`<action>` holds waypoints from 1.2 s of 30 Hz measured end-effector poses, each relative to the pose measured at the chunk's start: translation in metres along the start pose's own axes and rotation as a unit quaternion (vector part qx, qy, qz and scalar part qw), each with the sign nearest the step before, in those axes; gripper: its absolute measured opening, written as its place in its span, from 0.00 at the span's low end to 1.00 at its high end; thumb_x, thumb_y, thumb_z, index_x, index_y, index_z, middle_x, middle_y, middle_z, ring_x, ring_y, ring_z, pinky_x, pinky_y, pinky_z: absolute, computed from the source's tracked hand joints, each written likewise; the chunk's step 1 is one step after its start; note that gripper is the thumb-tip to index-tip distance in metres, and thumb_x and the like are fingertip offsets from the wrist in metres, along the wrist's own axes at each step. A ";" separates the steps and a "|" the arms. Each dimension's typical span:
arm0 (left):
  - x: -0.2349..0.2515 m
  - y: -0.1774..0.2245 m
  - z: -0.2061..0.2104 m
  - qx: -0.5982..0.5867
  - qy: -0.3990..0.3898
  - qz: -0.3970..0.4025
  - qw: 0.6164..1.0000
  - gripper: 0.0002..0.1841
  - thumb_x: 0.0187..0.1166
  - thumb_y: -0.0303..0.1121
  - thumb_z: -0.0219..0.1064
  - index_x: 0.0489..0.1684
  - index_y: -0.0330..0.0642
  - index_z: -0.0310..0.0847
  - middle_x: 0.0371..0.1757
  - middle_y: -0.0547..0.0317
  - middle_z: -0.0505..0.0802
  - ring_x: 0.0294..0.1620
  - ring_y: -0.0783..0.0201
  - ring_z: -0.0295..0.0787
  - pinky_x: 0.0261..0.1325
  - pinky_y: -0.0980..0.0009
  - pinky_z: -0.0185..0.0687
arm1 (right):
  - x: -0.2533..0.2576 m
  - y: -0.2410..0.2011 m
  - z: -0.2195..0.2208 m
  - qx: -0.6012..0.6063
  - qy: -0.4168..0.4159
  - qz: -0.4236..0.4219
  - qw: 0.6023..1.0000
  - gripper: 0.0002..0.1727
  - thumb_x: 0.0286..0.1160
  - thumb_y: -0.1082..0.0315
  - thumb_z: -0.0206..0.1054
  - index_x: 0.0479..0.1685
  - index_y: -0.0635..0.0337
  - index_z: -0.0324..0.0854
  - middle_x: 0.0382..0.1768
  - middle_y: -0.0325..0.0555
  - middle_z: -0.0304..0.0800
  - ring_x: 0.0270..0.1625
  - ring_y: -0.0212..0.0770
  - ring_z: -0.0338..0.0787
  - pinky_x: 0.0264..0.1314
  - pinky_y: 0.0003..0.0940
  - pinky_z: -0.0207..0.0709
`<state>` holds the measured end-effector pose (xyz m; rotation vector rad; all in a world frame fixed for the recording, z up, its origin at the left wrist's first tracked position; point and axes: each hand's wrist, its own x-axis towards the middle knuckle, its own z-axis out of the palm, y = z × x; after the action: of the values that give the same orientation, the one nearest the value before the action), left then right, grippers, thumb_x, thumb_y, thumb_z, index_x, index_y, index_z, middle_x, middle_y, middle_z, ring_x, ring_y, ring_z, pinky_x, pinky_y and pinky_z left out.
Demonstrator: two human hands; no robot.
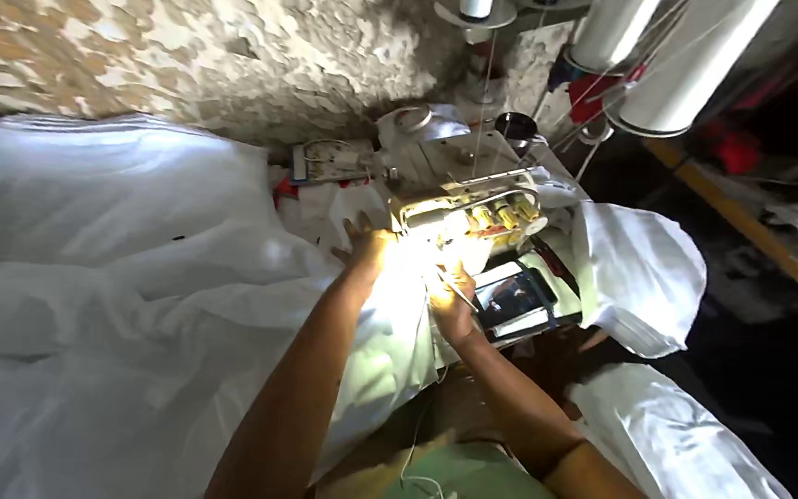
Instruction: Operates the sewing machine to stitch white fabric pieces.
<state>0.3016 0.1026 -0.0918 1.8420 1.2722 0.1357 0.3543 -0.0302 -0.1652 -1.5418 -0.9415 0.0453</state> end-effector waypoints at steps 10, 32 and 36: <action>-0.007 0.005 -0.003 0.025 -0.010 0.005 1.000 0.34 0.92 0.37 0.53 0.96 0.43 0.43 0.98 0.46 0.35 0.96 0.38 0.18 0.83 0.23 0.11 | -0.001 0.002 0.000 0.019 -0.007 0.003 1.000 0.10 0.74 0.77 0.66 0.52 0.67 0.81 0.37 0.49 0.88 0.37 0.33 0.87 0.41 0.27 0.82; -0.004 0.009 -0.002 0.164 -0.037 0.040 0.985 0.22 0.91 0.37 0.56 0.82 0.47 0.74 0.97 0.41 0.45 0.95 0.28 0.24 0.79 0.16 0.25 | 0.011 0.002 0.008 0.101 0.064 -0.007 0.993 0.02 0.68 0.83 0.65 0.36 0.71 0.81 0.27 0.30 0.87 0.31 0.15 0.87 0.41 0.15 0.84; -0.007 0.011 -0.005 0.157 -0.042 0.036 0.986 0.21 0.93 0.39 0.53 0.80 0.47 0.76 0.97 0.43 0.44 0.95 0.30 0.22 0.80 0.17 0.23 | 0.011 0.003 0.008 0.102 0.058 -0.014 0.993 0.02 0.70 0.82 0.65 0.36 0.69 0.82 0.27 0.29 0.87 0.32 0.15 0.87 0.41 0.15 0.85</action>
<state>0.3032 0.0984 -0.0788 2.1386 1.2207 -0.1088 0.3591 -0.0172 -0.1644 -1.3279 -0.8387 0.0299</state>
